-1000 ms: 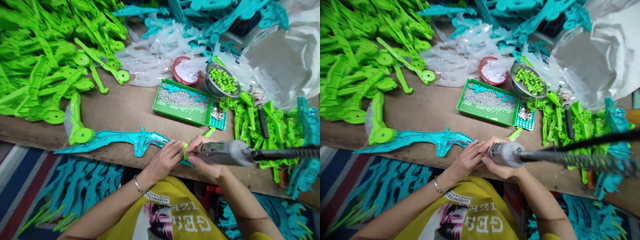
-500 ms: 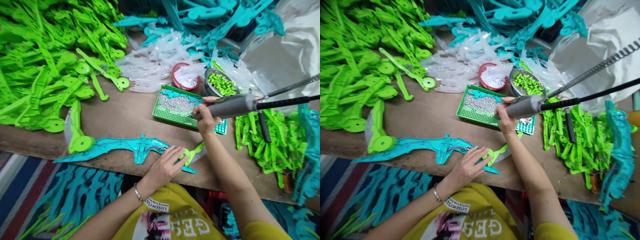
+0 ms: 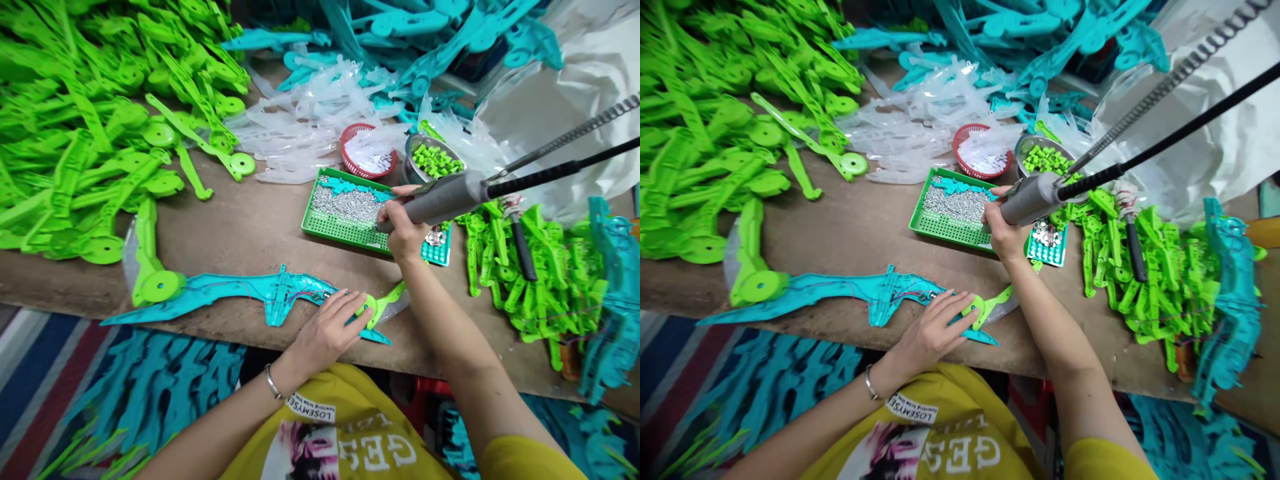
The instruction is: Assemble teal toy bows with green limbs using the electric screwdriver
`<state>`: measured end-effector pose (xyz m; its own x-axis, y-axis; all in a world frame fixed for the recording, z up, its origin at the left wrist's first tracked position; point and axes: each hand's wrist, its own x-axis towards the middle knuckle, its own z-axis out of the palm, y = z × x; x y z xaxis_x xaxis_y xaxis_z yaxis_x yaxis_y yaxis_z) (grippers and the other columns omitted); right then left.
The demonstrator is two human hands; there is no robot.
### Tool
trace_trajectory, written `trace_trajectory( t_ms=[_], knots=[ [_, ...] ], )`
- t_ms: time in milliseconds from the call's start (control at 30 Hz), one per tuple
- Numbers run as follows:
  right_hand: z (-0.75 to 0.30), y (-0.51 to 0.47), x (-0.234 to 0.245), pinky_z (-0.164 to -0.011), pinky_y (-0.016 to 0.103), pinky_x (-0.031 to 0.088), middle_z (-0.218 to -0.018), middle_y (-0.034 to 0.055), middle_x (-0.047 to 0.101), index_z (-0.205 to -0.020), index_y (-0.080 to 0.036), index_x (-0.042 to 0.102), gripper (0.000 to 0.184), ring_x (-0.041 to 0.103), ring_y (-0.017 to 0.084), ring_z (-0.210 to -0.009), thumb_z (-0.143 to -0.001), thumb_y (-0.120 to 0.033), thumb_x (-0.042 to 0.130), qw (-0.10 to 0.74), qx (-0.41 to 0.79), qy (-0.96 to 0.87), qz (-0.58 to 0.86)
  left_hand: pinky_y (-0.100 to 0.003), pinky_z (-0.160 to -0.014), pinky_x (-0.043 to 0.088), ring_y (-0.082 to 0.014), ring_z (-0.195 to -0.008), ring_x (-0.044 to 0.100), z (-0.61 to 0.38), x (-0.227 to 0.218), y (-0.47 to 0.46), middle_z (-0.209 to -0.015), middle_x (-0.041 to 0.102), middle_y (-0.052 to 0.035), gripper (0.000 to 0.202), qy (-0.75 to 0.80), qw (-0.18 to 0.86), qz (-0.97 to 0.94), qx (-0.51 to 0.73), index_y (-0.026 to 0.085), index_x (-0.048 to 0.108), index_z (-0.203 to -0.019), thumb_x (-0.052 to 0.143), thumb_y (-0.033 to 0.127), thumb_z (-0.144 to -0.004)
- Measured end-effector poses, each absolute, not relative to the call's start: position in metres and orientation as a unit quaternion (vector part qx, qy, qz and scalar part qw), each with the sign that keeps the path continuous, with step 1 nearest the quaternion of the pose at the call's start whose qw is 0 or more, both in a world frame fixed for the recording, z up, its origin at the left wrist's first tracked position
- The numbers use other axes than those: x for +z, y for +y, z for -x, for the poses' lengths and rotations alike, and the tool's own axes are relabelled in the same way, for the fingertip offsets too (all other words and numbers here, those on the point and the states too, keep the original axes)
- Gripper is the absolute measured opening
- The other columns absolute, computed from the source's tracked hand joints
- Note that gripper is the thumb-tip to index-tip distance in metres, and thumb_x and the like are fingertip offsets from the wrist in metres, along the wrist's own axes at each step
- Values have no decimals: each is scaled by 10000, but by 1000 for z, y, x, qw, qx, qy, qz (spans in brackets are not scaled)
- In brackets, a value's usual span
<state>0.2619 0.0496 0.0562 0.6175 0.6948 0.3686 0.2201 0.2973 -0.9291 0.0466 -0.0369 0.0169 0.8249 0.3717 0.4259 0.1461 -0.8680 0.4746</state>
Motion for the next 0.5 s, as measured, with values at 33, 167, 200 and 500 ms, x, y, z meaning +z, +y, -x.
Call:
trace_trajectory(
  t_ms=[33, 167, 200, 500],
  knots=[
    [-262, 47, 61, -495, 295, 455, -537, -84, 484, -920, -252, 591, 235, 520, 122, -442, -782, -418, 684, 699, 168, -402, 567, -519, -1087, 527, -294, -1262, 617, -46, 16, -37, -1328, 658, -171, 361, 137, 216, -932, 258, 128, 613, -1269, 641, 158, -910],
    [-261, 15, 90, -501, 300, 459, -556, -74, 510, -948, -269, 628, 167, 507, 125, -449, -808, -315, 706, 735, 171, -406, 515, -537, -1083, 521, -313, -1266, 611, -46, 14, -36, -1345, 644, -191, 377, 128, 209, -936, 251, 122, 617, -1266, 661, 158, -894],
    [-260, 2, 97, -496, 302, 457, -559, -72, 519, -950, -270, 637, 162, 503, 126, -448, -808, -286, 713, 742, 179, -409, 501, -536, -1083, 520, -311, -1268, 610, -46, 13, -36, -1346, 643, -193, 374, 128, 206, -936, 254, 123, 615, -1269, 654, 157, -898],
    [-259, -88, 93, -516, 312, 491, -575, -72, 558, -973, -263, 644, 180, 548, 141, -483, -808, -249, 717, 706, 225, -367, 562, -522, -1091, 507, -307, -1273, 606, -46, 8, -34, -1351, 643, -186, 381, 120, 201, -935, 268, 122, 610, -1284, 652, 178, -910]
  ],
)
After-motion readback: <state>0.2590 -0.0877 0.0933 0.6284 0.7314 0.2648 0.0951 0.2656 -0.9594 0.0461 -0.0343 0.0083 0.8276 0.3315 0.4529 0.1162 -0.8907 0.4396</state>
